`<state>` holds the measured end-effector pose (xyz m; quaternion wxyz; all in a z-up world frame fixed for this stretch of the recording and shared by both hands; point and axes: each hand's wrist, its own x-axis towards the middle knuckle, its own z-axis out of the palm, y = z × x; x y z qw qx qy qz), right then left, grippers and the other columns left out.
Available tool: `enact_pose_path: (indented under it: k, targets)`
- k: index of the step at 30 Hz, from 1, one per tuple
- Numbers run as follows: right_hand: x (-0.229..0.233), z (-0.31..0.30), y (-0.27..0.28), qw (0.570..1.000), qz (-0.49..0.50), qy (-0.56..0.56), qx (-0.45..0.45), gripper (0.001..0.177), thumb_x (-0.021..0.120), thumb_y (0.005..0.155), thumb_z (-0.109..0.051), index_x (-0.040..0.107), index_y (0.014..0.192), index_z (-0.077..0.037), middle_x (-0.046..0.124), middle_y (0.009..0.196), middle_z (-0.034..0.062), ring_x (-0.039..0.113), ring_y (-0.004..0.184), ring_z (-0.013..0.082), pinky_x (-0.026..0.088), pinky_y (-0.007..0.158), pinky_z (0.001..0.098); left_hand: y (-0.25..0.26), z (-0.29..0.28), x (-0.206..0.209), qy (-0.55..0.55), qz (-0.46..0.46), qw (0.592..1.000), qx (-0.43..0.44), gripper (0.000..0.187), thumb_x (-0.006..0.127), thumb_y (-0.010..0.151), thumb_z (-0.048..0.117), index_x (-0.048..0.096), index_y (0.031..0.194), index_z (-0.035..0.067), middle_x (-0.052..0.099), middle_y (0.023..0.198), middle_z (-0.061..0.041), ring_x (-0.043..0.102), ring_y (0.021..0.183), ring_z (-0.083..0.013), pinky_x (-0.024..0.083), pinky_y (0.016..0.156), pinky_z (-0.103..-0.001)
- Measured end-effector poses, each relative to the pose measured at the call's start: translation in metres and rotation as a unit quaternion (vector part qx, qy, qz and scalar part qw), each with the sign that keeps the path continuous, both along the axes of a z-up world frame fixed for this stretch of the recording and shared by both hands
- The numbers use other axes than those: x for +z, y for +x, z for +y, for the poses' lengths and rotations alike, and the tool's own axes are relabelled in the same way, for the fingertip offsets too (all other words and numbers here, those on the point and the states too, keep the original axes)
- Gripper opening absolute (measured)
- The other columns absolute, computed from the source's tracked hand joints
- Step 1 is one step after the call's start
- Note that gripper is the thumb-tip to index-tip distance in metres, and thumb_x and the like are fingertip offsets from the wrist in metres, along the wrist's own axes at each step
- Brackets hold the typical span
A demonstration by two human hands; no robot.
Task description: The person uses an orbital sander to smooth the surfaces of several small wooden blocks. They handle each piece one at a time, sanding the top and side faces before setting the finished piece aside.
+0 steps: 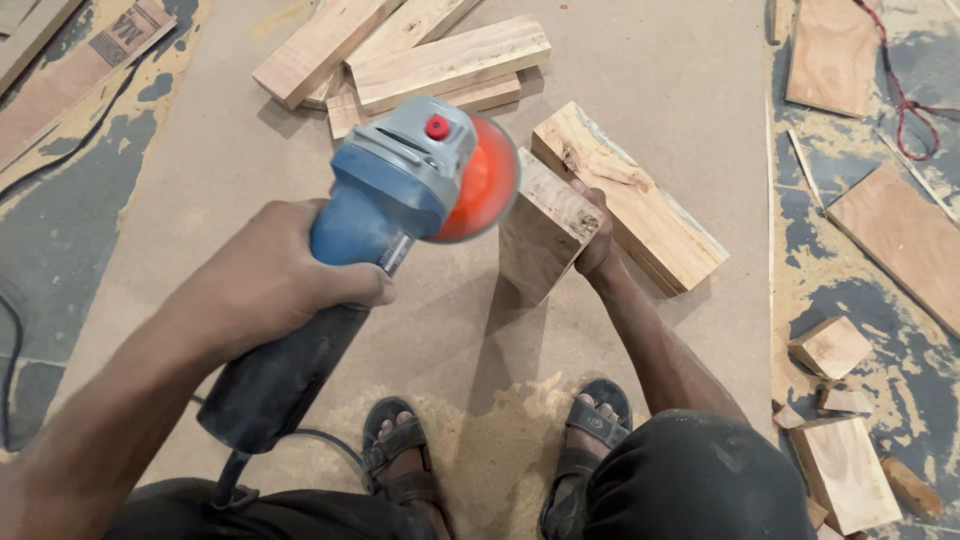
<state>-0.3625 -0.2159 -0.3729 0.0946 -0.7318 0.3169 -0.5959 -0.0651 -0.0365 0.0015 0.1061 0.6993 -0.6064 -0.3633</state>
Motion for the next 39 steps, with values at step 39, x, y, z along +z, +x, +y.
enact_pose_path:
  k: [39]
  targets:
    - [0.055, 0.015, 0.017, 0.925, -0.191, 0.238, 0.227, 0.043, 0.038, 0.11, -0.033, 0.061, 0.087, -0.006, 0.061, 0.079, 0.0017, 0.057, 0.073, 0.0111, 0.049, 0.066, 0.0264, -0.022, -0.001, 0.005, 0.025, -0.041, 0.999, -0.024, 0.051, 0.081, 0.062, 0.035, 0.07, 0.099, 0.0, 0.073, 0.076, -0.014, 0.069, 0.061, -0.0249, 0.055, 0.061, -0.038]
